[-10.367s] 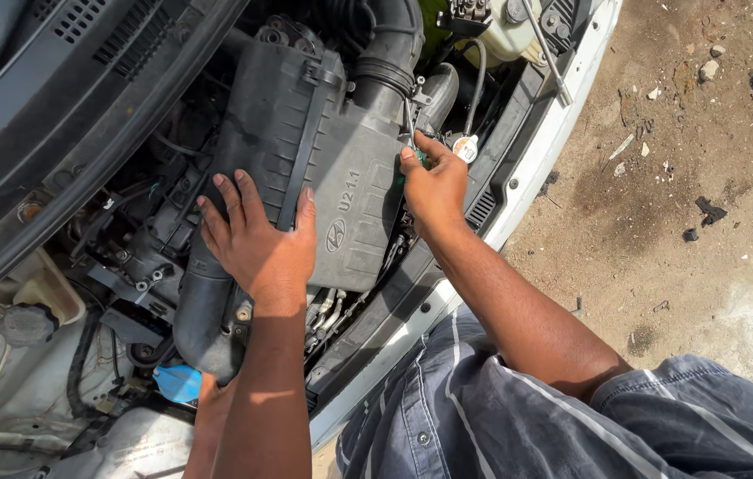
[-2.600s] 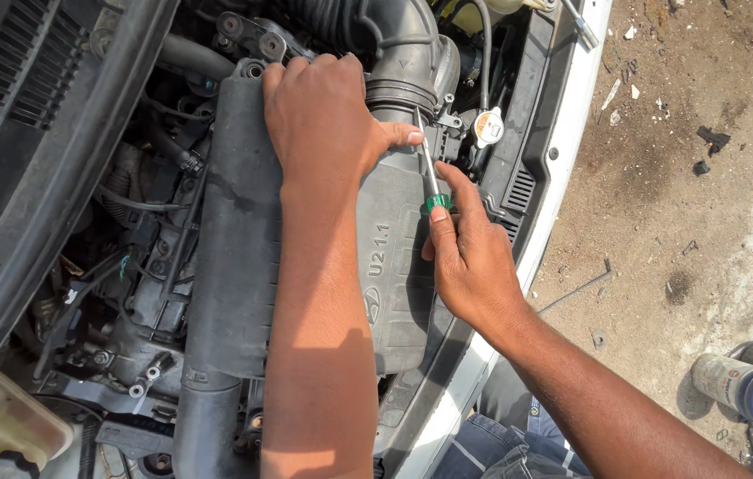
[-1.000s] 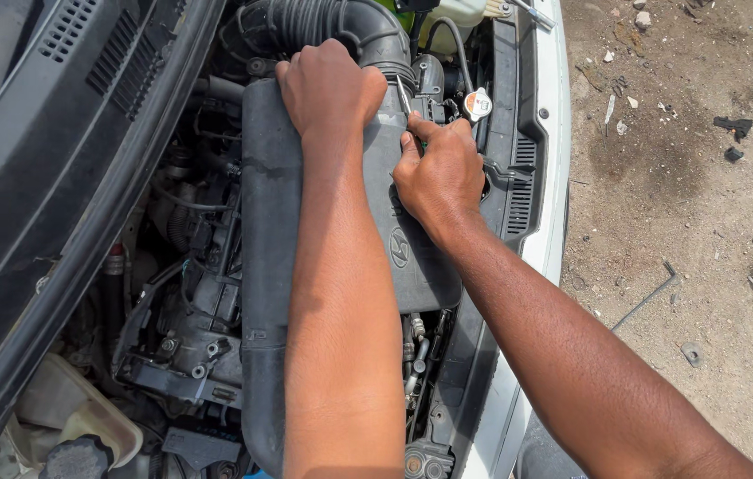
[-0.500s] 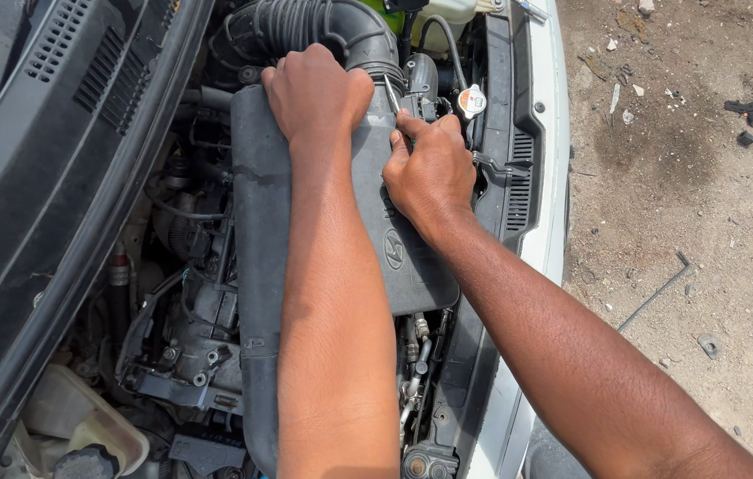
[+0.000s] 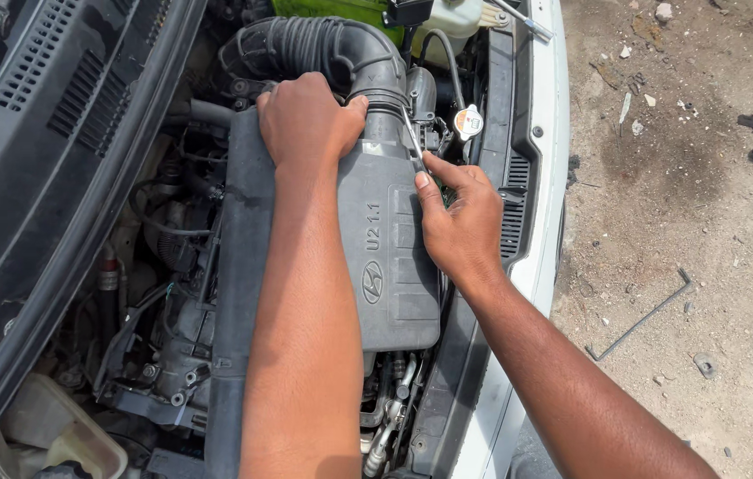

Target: The person uses a T-handle socket wrench to loosen and remove bolts from the air intake assembly of a car engine, then uses a screwdriver to loosen a hose clamp and detach the intake pipe.

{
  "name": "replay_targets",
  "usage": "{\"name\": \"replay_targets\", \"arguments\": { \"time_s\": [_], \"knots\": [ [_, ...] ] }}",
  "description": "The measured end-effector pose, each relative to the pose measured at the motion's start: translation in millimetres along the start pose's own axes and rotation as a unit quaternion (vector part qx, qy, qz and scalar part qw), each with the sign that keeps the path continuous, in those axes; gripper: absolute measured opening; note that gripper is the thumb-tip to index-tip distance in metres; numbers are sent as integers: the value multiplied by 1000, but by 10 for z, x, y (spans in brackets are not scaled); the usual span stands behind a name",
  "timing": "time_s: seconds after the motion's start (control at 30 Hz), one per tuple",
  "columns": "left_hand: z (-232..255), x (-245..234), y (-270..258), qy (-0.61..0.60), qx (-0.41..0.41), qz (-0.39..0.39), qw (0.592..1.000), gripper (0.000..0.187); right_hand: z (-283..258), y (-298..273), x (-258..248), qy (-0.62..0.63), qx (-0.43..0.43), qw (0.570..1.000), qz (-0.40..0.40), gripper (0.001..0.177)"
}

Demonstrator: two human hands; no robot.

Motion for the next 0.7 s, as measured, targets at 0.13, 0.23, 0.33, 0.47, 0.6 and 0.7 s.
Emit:
{"name": "replay_targets", "arguments": {
  "time_s": [0.13,0.23,0.33,0.47,0.6,0.7],
  "knots": [
    [27,-41,8,-8,-12,-4,1000,44,-60,152,117,-10,26,999,-33,33],
    [19,6,-1,7,-41,-29,999,43,-212,214,116,-69,-11,996,-48,30],
    [13,34,-11,19,-55,-51,997,44,-336,281,74,-72,-16,994,-83,30],
    [20,-7,3,9,-53,-28,998,45,-476,356,36,-154,3,981,-118,30],
    [17,0,-6,4,-46,-29,998,46,-572,331,54,-191,-18,974,-117,29],
    [23,-4,3,-4,-40,-24,999,45,-587,310,71,-194,-30,975,-102,30]
  ]
}}
Point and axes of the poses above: each hand's wrist, its own y-axis towards the middle knuckle, its own x-axis out of the palm, z = x × y, the point moved 9 cm from there along y, towards the middle knuckle, and after that the axes turned 3 degrees about -y, right-handed, at the moved point
